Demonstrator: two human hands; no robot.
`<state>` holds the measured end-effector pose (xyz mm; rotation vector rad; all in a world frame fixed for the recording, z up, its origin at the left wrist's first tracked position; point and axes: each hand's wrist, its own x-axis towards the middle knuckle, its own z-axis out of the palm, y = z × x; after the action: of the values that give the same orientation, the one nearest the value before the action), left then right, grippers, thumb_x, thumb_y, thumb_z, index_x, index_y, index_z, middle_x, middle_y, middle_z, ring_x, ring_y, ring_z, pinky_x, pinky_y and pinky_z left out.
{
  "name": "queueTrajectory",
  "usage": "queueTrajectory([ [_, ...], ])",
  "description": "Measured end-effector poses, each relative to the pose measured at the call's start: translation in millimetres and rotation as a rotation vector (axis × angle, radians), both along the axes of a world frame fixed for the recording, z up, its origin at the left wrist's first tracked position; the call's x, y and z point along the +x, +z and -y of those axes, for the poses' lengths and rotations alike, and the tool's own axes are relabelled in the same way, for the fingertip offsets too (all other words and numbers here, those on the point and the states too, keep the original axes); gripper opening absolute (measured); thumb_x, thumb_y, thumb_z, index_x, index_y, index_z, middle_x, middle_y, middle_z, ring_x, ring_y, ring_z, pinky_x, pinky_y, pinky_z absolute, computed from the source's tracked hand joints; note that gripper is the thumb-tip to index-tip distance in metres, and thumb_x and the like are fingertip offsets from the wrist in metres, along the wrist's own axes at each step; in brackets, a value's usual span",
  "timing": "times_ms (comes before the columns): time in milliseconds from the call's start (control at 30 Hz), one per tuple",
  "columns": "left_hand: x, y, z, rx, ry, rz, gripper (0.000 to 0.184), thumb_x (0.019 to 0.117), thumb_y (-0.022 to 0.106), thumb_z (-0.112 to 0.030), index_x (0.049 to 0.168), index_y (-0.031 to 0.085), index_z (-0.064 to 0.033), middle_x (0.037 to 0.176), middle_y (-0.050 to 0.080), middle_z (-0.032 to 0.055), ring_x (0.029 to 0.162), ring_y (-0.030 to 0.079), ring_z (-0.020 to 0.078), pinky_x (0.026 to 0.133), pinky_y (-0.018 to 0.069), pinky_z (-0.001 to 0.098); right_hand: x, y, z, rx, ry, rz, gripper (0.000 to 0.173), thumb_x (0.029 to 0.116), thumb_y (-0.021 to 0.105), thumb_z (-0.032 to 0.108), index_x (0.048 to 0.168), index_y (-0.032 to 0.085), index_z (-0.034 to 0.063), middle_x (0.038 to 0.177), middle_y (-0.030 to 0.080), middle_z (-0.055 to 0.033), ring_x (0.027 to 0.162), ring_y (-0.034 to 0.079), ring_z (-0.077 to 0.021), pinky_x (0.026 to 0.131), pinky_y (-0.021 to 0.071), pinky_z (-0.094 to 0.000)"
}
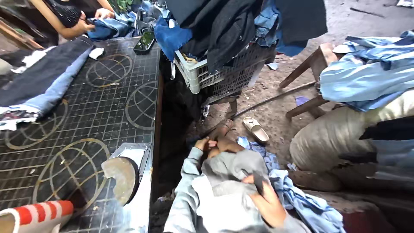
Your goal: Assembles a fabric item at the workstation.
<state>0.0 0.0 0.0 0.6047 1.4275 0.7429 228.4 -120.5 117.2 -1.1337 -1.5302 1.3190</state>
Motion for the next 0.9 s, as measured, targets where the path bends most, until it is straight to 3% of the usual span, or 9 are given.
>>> queueTrajectory([
  [133,-18,85,69,0.371,0.271,-0.191,0.033,0.1064,0.036,-0.004,0.107,0.061,0.0173,0.093,0.068,0.0121,0.085,0.064,0.0074,0.084,0.0526,0.0254,-17,20,-12,0.044,0.029,-0.098,0.011,0.0882,0.060,0.005,0.098,0.065,0.0038,0.085,0.067,0.0109,0.073,0.059,0.0107,0.067,0.0502,-0.0104],
  [200,-17,122,109,0.581,0.342,-0.284,0.027,0.0995,0.042,-0.007,0.086,0.062,0.0035,0.076,0.066,-0.0043,0.073,0.062,-0.0024,0.074,0.0527,0.0181,-25,33,-17,0.088,0.045,-0.093,0.010,0.0879,0.059,0.005,0.096,0.064,0.0030,0.084,0.066,0.0102,0.073,0.058,0.0109,0.068,0.0502,-0.0107],
  [367,-11,172,174,0.924,-0.394,-0.182,0.039,0.1004,0.058,-0.029,0.090,0.074,0.0054,0.083,0.075,0.0086,0.077,0.070,0.0036,0.074,0.0570,0.0220,-42,57,-28,0.295,0.059,0.006,0.015,0.0873,0.054,0.003,0.096,0.065,-0.0032,0.086,0.068,0.0010,0.078,0.060,0.0091,0.072,0.0505,-0.0108],
  [433,-8,176,177,1.002,-0.540,-0.136,0.042,0.1022,0.057,-0.031,0.086,0.073,0.0041,0.079,0.074,0.0104,0.072,0.069,0.0048,0.069,0.0551,0.0213,-50,66,-35,0.388,0.036,0.086,0.017,0.0898,0.054,0.006,0.096,0.066,-0.0041,0.084,0.069,-0.0039,0.076,0.061,0.0044,0.070,0.0510,-0.0134],
  [533,8,182,171,0.944,-0.696,-0.135,0.037,0.0997,0.059,-0.026,0.105,0.073,0.0083,0.088,0.075,0.0159,0.079,0.072,0.0168,0.076,0.0585,0.0337,-62,76,-42,0.506,0.009,0.221,0.021,0.0941,0.055,0.012,0.100,0.068,-0.0042,0.082,0.070,-0.0102,0.073,0.066,-0.0080,0.068,0.0547,-0.0231],
  [600,24,189,165,0.762,-0.577,-0.202,0.035,0.0935,0.068,-0.017,0.115,0.067,0.0112,0.095,0.073,0.0171,0.086,0.071,0.0204,0.082,0.0574,0.0371,-68,81,-44,0.580,0.018,0.285,0.023,0.0929,0.055,0.011,0.101,0.069,-0.0049,0.085,0.072,-0.0135,0.075,0.070,-0.0154,0.068,0.0574,-0.0291],
  [700,24,171,152,0.841,-0.068,-0.150,0.041,0.0836,0.077,-0.022,0.109,0.067,0.0080,0.089,0.070,0.0001,0.083,0.065,-0.0002,0.079,0.0550,0.0190,-71,87,-47,0.662,0.059,0.337,0.023,0.0903,0.055,0.007,0.104,0.070,-0.0036,0.090,0.074,-0.0143,0.077,0.072,-0.0191,0.067,0.0592,-0.0321],
  [800,13,163,144,0.947,0.277,0.094,0.036,0.0852,0.080,-0.039,0.108,0.074,-0.0125,0.098,0.076,-0.0104,0.091,0.070,-0.0015,0.084,0.0591,0.0225,-72,85,-47,0.685,0.100,0.348,0.026,0.0870,0.057,0.005,0.109,0.068,-0.0037,0.090,0.074,-0.0144,0.072,0.071,-0.0216,0.061,0.0582,-0.0361],
  [900,16,179,137,0.748,0.570,0.146,0.023,0.0843,0.072,-0.011,0.103,0.064,-0.0008,0.088,0.075,-0.0051,0.082,0.072,0.0049,0.078,0.0622,0.0279,-80,80,-39,0.605,0.173,0.350,0.030,0.0854,0.059,0.004,0.113,0.066,-0.0043,0.086,0.073,-0.0149,0.066,0.070,-0.0247,0.057,0.0573,-0.0409],
])
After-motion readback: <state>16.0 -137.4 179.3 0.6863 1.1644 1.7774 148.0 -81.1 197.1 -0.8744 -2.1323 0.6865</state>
